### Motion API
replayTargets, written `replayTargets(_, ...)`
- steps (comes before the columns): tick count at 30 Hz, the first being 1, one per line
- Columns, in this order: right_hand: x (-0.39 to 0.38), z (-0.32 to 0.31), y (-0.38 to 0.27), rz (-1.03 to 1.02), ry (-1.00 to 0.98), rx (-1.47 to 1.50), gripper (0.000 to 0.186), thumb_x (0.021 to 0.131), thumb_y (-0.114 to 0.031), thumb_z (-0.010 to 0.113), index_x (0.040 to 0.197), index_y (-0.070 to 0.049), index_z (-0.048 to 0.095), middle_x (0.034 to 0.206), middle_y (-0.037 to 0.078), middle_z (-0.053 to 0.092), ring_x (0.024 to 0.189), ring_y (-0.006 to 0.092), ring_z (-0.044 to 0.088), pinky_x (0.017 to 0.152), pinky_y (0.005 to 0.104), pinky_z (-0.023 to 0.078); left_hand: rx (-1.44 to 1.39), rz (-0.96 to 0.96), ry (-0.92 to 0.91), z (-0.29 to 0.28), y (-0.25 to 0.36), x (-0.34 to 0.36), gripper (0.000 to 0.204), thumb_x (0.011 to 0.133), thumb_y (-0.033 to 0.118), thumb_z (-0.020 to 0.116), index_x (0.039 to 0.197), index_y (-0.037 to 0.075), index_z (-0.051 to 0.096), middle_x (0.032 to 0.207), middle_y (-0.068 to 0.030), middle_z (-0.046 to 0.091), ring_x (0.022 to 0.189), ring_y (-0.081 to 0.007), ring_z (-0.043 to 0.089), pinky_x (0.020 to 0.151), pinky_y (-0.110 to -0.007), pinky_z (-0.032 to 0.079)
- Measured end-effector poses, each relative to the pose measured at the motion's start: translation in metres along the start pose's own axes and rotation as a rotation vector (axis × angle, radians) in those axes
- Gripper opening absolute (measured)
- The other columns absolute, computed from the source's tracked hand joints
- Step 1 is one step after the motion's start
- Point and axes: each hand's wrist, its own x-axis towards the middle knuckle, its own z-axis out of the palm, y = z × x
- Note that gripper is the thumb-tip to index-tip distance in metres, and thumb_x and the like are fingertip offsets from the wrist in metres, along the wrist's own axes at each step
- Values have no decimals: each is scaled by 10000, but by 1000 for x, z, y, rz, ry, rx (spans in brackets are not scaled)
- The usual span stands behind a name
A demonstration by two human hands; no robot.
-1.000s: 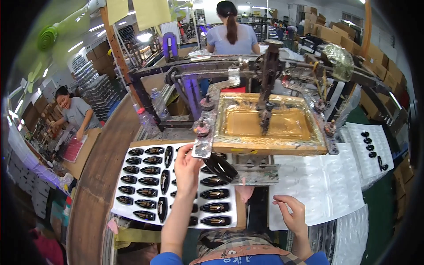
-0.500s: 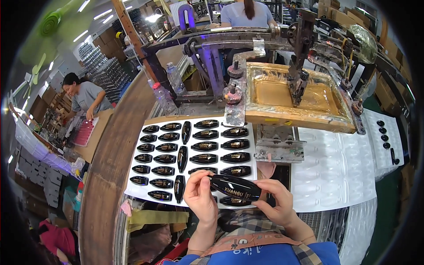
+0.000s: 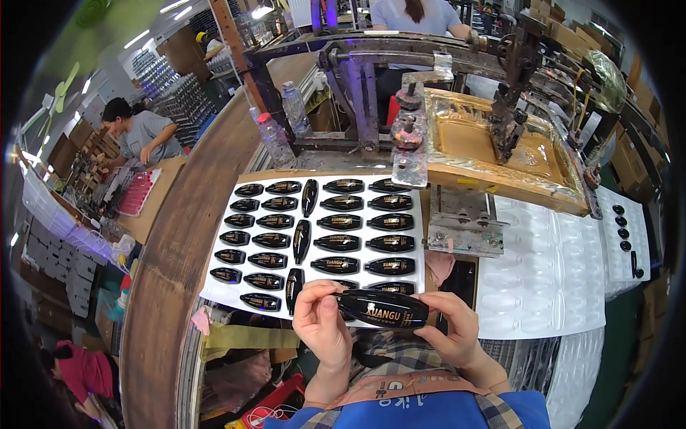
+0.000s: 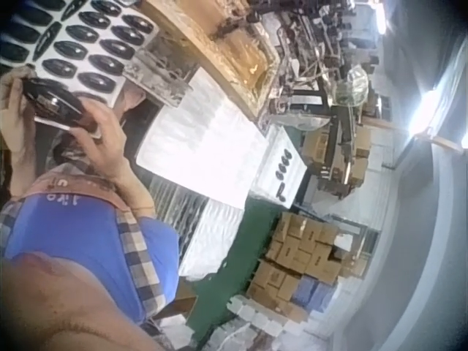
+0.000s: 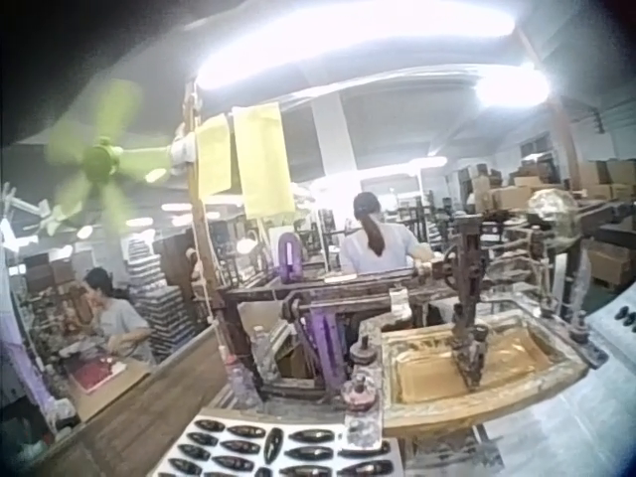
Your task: Operating a manual screen-printing machine to apply gold lettering onto black plastic hair accessories arranged in a tray.
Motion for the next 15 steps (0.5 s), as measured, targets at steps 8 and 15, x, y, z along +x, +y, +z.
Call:
replayTargets(8,3,6,-3,71,-66,-13,411,705,14,608,1095,45,482,1044,177,554,909,218,558,777,276,440,76,137,18,-5,8,-4,142,829,129,545,856,1,491,788,-80,472,697,-151,478,665,-273,415)
replayTargets(15,7,15,-2,28,-66,-56,417,701,12,619,1095,51,489,1045,172,563,833,209,563,726,269,458,88,159,31,-13,11,-5,159,825,144,551,853,3,484,804,-79,462,710,-151,470,663,-271,410)
